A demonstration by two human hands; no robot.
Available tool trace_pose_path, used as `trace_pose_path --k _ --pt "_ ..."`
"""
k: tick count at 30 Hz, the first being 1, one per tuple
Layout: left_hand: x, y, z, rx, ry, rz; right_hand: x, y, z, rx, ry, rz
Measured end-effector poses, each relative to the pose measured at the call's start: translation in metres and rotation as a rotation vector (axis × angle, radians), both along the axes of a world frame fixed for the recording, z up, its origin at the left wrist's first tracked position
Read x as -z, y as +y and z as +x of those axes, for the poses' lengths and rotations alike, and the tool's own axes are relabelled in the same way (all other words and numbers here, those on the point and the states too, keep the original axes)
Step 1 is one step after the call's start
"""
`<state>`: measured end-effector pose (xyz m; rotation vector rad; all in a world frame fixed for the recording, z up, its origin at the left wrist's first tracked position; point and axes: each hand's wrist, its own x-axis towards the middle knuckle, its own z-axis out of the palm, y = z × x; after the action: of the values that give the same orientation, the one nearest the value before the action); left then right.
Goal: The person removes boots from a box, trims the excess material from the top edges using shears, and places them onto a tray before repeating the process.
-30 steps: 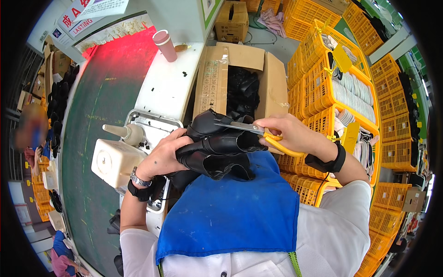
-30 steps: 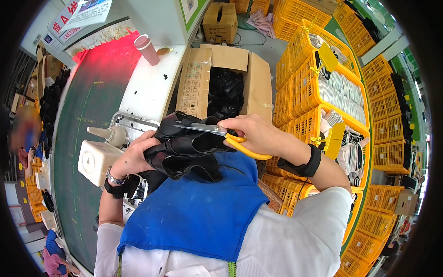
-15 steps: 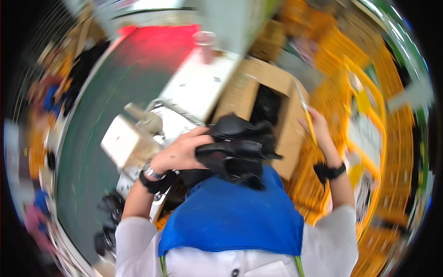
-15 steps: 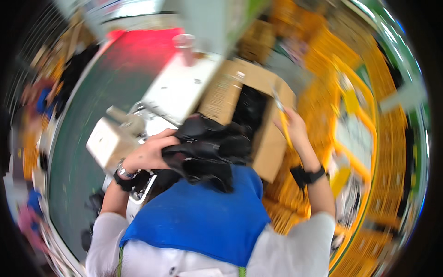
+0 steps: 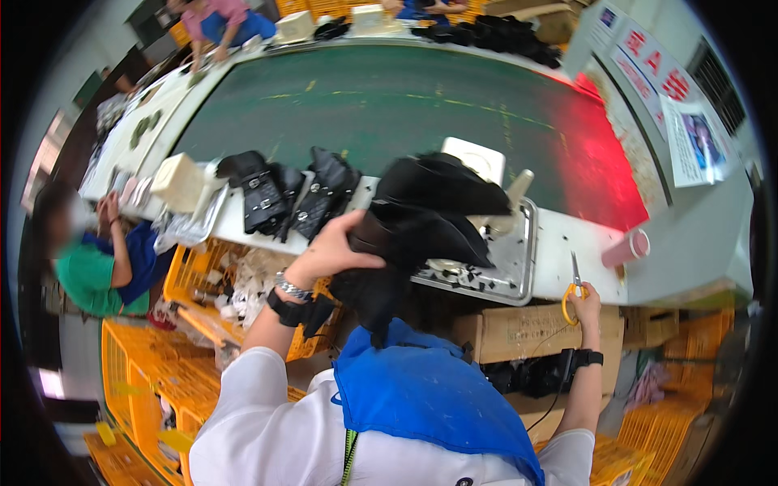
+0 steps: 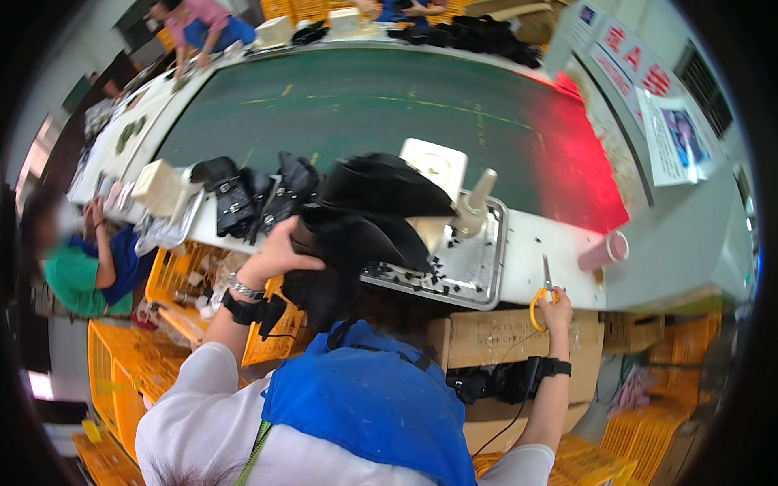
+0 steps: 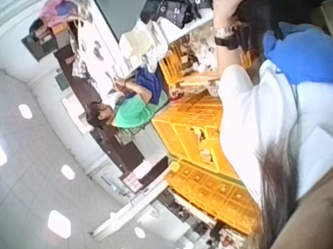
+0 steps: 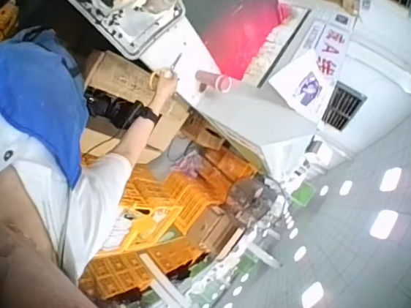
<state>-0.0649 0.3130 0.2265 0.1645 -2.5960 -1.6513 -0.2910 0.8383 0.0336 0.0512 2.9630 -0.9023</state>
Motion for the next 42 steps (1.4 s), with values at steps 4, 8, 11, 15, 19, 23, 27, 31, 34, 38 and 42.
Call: trace_pose_path --k 4,8,11,15,19,23,27,31,34,38,42 --pt "0.008 -0.061 0.058 -0.499 0.172 0.156 0.04 -0.029 -0.046 0.001 0.051 0.265" --pt "0.002 -0.116 0.08 -0.786 0.321 -0.011 0.023 -0.079 -0.038 -0.091 -0.132 0.532" --pt "0.015 -0.146 0.059 -1.134 0.39 -0.879 0.025 -0.072 -0.045 -0.121 -0.106 0.463" --pt "0.044 -0.16 0.016 -1.057 0.153 -1.204 0.038 -0.05 -0.042 -0.022 0.11 0.223" --pt "0.15 -0.144 0.0 -0.688 -0.105 -1.323 0.013 -0.059 -0.022 0.112 0.047 0.121" --pt "0.121 -0.123 0.008 -0.616 -0.16 -1.13 -0.007 -0.049 -0.004 0.113 0.235 -0.073" --pt "0.111 -0.144 0.028 -0.595 0.025 -1.033 -0.1 -0.121 0.027 0.019 0.368 -0.258" --pt "0.086 -0.169 0.036 -0.728 0.211 -0.581 -0.163 -0.223 0.075 -0.243 0.381 -0.558" --pt "0.1 -0.215 0.044 -0.939 0.249 -0.285 -0.183 -0.319 0.107 -0.53 -0.25 -0.901" --pt "0.17 -0.294 0.051 -0.965 0.229 -0.661 -0.128 -0.453 0.106 -0.668 -0.965 -0.719" --pt "0.192 -0.313 0.035 -1.083 -0.4 -0.333 -0.032 -0.538 0.08 -0.434 -0.987 -0.508"
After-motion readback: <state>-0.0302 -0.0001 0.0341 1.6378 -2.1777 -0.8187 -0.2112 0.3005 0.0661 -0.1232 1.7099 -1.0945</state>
